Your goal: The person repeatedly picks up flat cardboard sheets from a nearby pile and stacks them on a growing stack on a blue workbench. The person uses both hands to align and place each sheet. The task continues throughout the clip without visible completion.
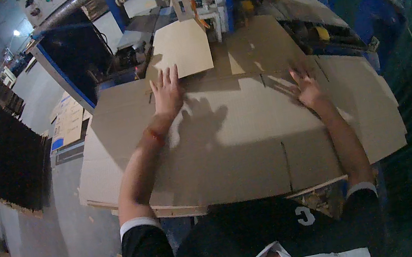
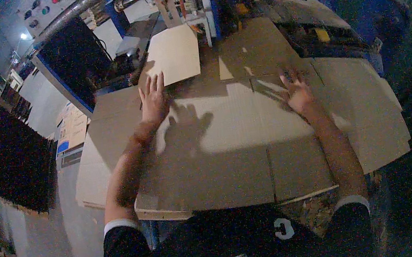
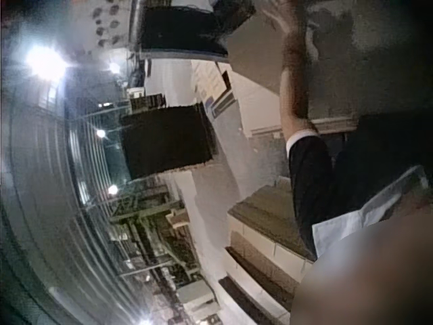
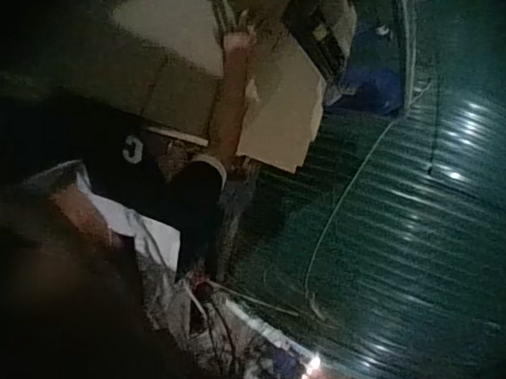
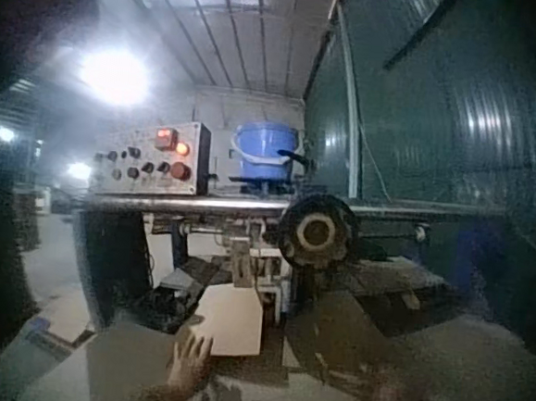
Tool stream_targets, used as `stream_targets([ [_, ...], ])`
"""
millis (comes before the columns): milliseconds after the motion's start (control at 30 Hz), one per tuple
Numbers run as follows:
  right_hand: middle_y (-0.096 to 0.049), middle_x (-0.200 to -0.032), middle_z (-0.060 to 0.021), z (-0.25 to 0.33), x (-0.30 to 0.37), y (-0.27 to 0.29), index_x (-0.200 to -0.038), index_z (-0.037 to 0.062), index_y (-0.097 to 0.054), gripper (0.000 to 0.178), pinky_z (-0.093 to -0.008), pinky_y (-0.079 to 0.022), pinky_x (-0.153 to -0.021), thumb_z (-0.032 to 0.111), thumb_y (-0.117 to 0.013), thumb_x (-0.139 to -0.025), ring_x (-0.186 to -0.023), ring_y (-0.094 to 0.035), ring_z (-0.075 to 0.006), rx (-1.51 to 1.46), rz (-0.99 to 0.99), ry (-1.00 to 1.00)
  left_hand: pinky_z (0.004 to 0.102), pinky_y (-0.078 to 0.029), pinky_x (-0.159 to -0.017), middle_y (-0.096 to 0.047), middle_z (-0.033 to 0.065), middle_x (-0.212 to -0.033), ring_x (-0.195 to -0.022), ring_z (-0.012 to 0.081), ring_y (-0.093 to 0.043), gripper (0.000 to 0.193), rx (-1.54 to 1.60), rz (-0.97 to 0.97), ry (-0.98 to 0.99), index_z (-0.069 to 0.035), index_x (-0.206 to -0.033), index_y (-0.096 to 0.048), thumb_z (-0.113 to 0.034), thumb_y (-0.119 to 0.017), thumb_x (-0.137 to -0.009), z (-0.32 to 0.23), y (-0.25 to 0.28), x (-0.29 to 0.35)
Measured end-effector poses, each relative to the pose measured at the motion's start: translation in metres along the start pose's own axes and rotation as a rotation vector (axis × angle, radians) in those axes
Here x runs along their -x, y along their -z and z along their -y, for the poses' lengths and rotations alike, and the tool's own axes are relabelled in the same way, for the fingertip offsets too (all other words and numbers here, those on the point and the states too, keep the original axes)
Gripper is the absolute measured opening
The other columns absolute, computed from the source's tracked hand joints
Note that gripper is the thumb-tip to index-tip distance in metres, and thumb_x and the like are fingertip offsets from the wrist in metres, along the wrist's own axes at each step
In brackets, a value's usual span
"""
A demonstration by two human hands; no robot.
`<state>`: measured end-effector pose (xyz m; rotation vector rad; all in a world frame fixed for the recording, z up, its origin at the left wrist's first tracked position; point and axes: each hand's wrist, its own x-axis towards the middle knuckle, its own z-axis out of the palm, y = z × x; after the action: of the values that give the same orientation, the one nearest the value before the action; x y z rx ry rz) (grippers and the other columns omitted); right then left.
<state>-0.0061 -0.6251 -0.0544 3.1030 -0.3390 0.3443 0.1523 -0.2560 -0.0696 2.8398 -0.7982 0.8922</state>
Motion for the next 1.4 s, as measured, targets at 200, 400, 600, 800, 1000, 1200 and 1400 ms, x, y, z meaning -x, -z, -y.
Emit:
stream_targets([
  [200,-0.041,-0.132,-0.0206,-0.078,0.142,0.042,-0.123,0.0005,-0.048,0.05,-0.0379,-0.029,-0.104,0.024,-0.062,-0.081,-0.125,-0.035,-0.0342,-0.278,-0.243,-0.248,0.0411,-0.031,-0.1,-0.043,0.024,-0.128,-0.118,0.0382,-0.041,0.072,0.345,-0.325,0.298,0.002,-0.132,-0.032,-0.024,-0.069,-0.076,0.052,0.088,0.125],
  [400,-0.037,-0.134,-0.0184,-0.199,0.27,-0.035,-0.128,-0.0031,-0.038,0.058,-0.0417,-0.033,-0.098,0.029,-0.058,-0.084,-0.119,-0.038,-0.0303,-0.1,-0.5,-0.593,0.0408,-0.023,-0.105,-0.03,0.0304,-0.135,-0.127,0.0388,-0.029,0.074,0.378,-0.439,1.237,0.011,-0.131,-0.028,-0.03,-0.064,-0.081,0.089,0.102,0.263],
  [600,-0.042,-0.128,-0.0168,-0.23,0.254,-0.058,-0.123,-0.0023,-0.044,0.049,-0.0384,-0.039,-0.092,0.025,-0.059,-0.085,-0.114,-0.042,-0.0268,-0.557,-0.685,-0.735,0.0403,-0.019,-0.107,-0.019,0.032,-0.14,-0.131,0.0398,-0.021,0.076,0.328,-0.196,1.263,0.01,-0.132,-0.027,-0.034,-0.062,-0.081,0.093,0.098,0.266],
  [800,-0.048,-0.12,-0.013,-0.242,0.225,-0.019,-0.117,-0.0025,-0.046,0.038,-0.0355,-0.041,-0.088,0.012,-0.057,-0.084,-0.107,-0.047,-0.0221,-1.227,-1.238,-0.314,0.0407,-0.027,-0.102,-0.034,0.0248,-0.132,-0.122,0.0308,-0.035,0.058,0.782,-0.656,1.09,0.006,-0.13,-0.033,-0.019,-0.058,-0.084,0.099,0.127,0.256],
  [1000,-0.055,-0.111,-0.0097,-0.201,0.232,0.063,-0.123,0.0007,-0.044,0.045,-0.033,-0.046,-0.079,0.005,-0.057,-0.08,-0.094,-0.055,-0.0211,-1.515,-1.007,-0.426,0.0352,-0.046,-0.082,-0.054,0.0117,-0.097,-0.089,0.0198,-0.056,0.025,1.675,-0.768,1.181,0.002,-0.106,-0.051,-0.008,-0.056,-0.084,0.126,0.136,0.241],
  [1200,-0.059,-0.109,-0.0124,-0.025,0.298,0.065,-0.112,-0.0016,-0.054,0.031,-0.0352,-0.045,-0.084,0.004,-0.055,-0.082,-0.097,-0.057,-0.0248,-0.59,-0.829,-0.701,0.0347,-0.044,-0.085,-0.057,0.0124,-0.106,-0.094,0.0211,-0.055,0.023,0.998,-0.463,0.84,0.004,-0.102,-0.055,-0.005,-0.057,-0.08,0.084,0.15,0.257],
  [1400,-0.062,-0.109,-0.0096,0.027,0.283,0.036,-0.095,0.0081,-0.065,0.026,-0.0425,-0.044,-0.087,-0.001,-0.059,-0.072,-0.104,-0.057,-0.0291,-0.33,-0.313,0.314,0.0382,-0.033,-0.101,-0.049,0.0164,-0.128,-0.121,0.0307,-0.045,0.038,0.76,0.028,0.08,-0.004,-0.117,-0.057,0.0,-0.053,-0.079,0.004,0.152,0.234],
])
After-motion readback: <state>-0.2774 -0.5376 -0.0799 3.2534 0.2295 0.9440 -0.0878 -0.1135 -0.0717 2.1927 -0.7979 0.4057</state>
